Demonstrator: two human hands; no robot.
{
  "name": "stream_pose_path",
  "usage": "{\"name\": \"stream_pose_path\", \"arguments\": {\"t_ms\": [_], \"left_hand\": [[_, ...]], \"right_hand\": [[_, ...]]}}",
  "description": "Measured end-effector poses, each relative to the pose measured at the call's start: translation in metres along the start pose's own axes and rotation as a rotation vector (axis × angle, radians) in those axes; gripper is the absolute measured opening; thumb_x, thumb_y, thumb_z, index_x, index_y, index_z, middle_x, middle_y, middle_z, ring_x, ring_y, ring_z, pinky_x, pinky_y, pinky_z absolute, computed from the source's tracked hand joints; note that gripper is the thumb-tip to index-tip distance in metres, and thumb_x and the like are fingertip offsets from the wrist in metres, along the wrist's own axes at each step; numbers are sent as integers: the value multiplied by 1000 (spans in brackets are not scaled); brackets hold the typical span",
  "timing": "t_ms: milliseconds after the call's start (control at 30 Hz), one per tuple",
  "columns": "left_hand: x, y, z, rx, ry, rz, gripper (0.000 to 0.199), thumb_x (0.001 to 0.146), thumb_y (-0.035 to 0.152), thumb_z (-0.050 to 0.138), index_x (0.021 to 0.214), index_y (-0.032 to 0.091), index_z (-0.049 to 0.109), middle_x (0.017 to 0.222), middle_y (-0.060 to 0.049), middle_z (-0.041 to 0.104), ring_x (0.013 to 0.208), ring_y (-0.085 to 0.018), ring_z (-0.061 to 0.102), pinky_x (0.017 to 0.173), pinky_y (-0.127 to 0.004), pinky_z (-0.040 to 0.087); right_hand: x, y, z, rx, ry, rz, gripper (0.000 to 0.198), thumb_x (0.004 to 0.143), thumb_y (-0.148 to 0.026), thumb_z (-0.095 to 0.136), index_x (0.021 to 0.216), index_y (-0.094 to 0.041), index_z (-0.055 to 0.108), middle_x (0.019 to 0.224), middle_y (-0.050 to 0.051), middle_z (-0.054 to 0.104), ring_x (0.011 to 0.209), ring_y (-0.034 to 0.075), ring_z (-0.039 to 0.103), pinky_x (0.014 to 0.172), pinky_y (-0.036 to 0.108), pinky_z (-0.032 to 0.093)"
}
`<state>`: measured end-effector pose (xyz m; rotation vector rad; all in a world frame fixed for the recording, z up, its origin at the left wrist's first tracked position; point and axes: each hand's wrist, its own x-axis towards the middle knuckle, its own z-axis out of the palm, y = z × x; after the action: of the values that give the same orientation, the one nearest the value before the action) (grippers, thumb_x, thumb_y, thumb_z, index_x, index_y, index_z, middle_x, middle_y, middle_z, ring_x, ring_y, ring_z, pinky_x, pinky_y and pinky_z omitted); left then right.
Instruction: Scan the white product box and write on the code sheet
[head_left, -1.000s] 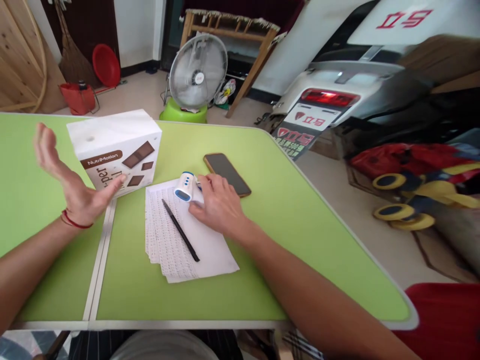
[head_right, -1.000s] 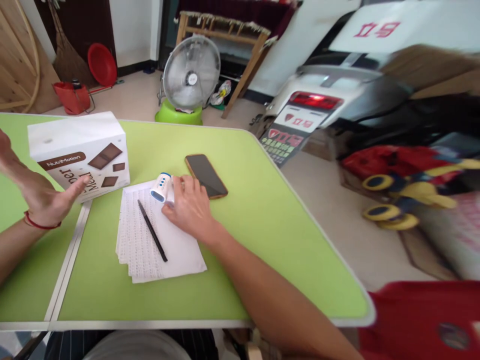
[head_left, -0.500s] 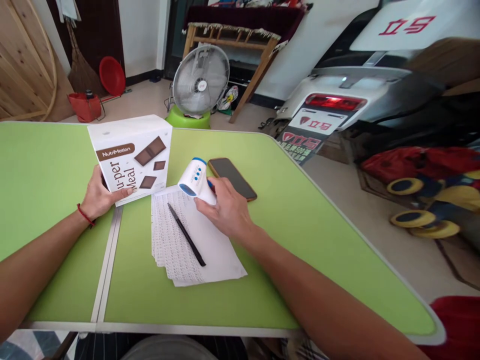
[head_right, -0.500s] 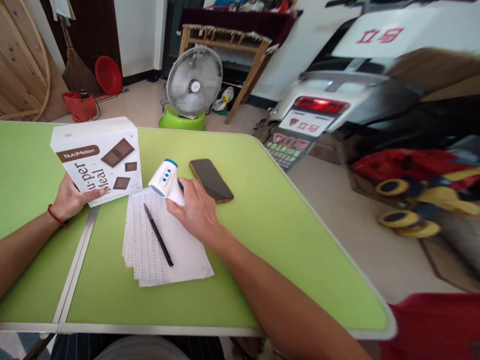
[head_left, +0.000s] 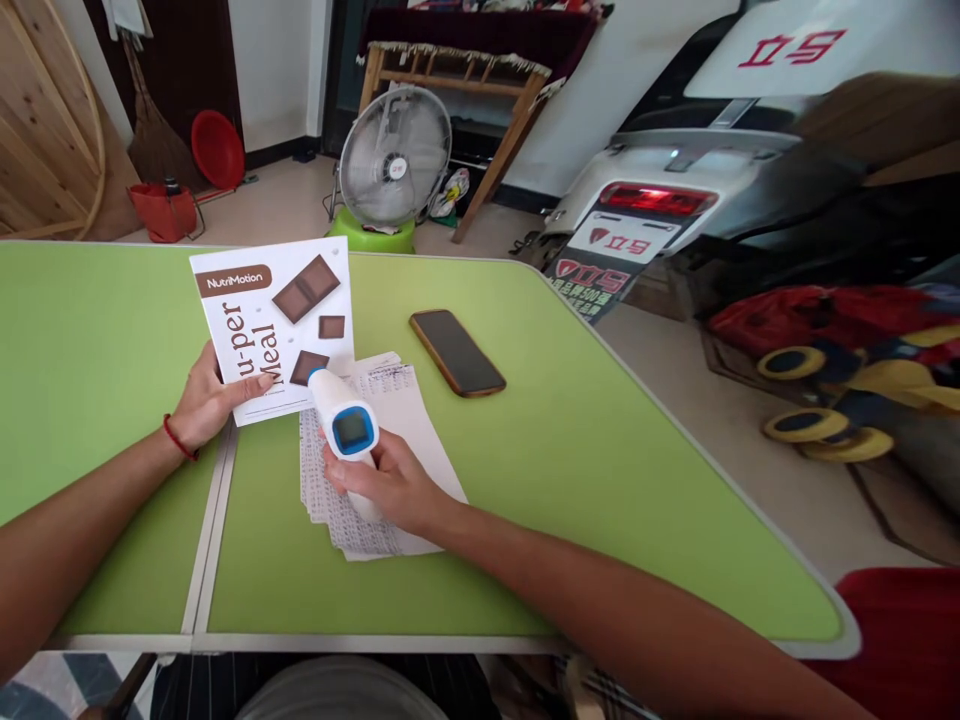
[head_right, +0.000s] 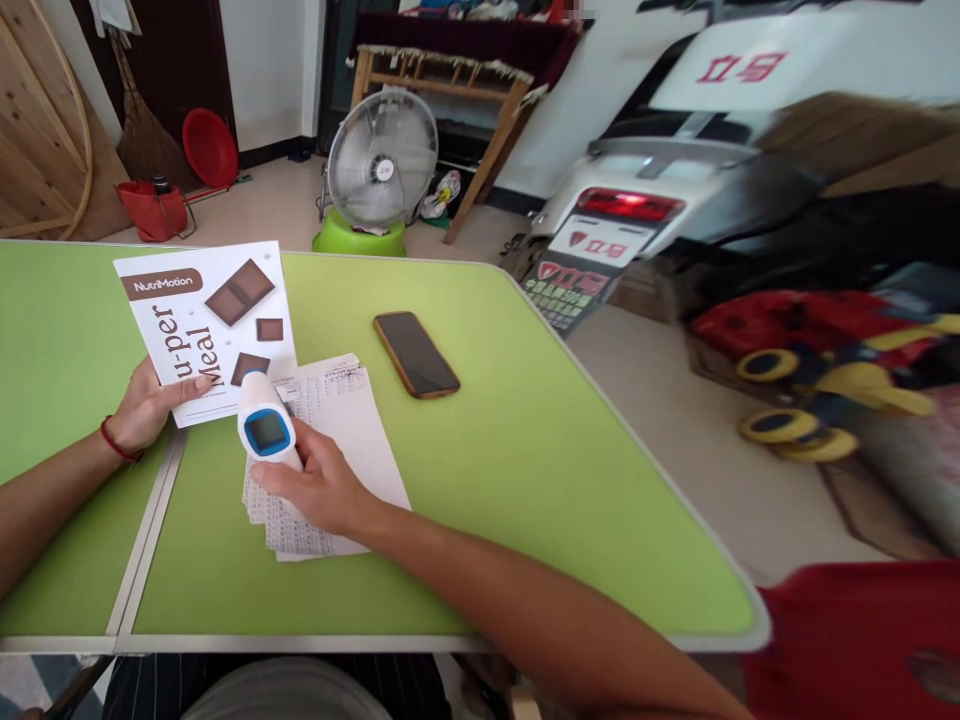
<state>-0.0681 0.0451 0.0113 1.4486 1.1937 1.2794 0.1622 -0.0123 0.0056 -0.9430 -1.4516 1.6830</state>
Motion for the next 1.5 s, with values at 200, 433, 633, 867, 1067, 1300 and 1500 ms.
{"name": "stream_pose_path", "arguments": {"t_ms": [200,433,633,867,1067,1300,1500], "left_hand": [[-1,2,1,38,-10,26,64,60,45,85,107,14,55,113,-13,65,105,-34,62,89,-49,51],[-3,1,3,27,-31,48,60,59,45,85,103,14,56,113,-13,64,104,-34,62,89,-48,52],[-5,2,4,27,-31,49,60,59,45,85,102,14,56,108,-13,66,104,-35,62,88,-48,52],[-4,1,3,37,-37,45,63,58,44,85,106,15,55,111,-13,65,102,-34,61,88,-50,51],[-3,0,3,35,-34,61,62,58,45,86,104,15,56,106,-12,66,102,-34,62,89,-50,51],[-4,2,4,30,-35,52,63,58,45,86,105,15,56,109,-13,66,105,-35,61,91,-51,50],[-4,3,4,13,-37,45,62,58,44,87,103,15,56,106,-12,66,104,-34,62,89,-49,52]], "right_hand": [[5,4,1,-12,22,6,21,72,-34,64,81,-21,51,67,-4,51,61,12,47,62,31,41],[6,6,0,17,-2,14,23,74,-37,64,83,-20,52,67,-3,53,60,12,49,62,32,42],[6,7,0,-6,-20,15,21,75,-36,63,85,-20,53,67,-3,55,61,12,51,63,31,43],[7,6,1,-44,-9,11,18,75,-35,61,82,-21,53,64,-3,55,60,12,51,62,31,44],[7,6,0,-40,-5,9,19,74,-36,62,81,-21,52,64,-4,54,61,12,51,62,31,44],[7,4,0,-27,-3,14,18,73,-35,62,81,-21,53,64,-4,55,60,12,51,62,31,45],[8,7,0,-13,11,31,22,72,-36,64,83,-21,53,65,-4,55,60,12,52,61,31,45]]}}
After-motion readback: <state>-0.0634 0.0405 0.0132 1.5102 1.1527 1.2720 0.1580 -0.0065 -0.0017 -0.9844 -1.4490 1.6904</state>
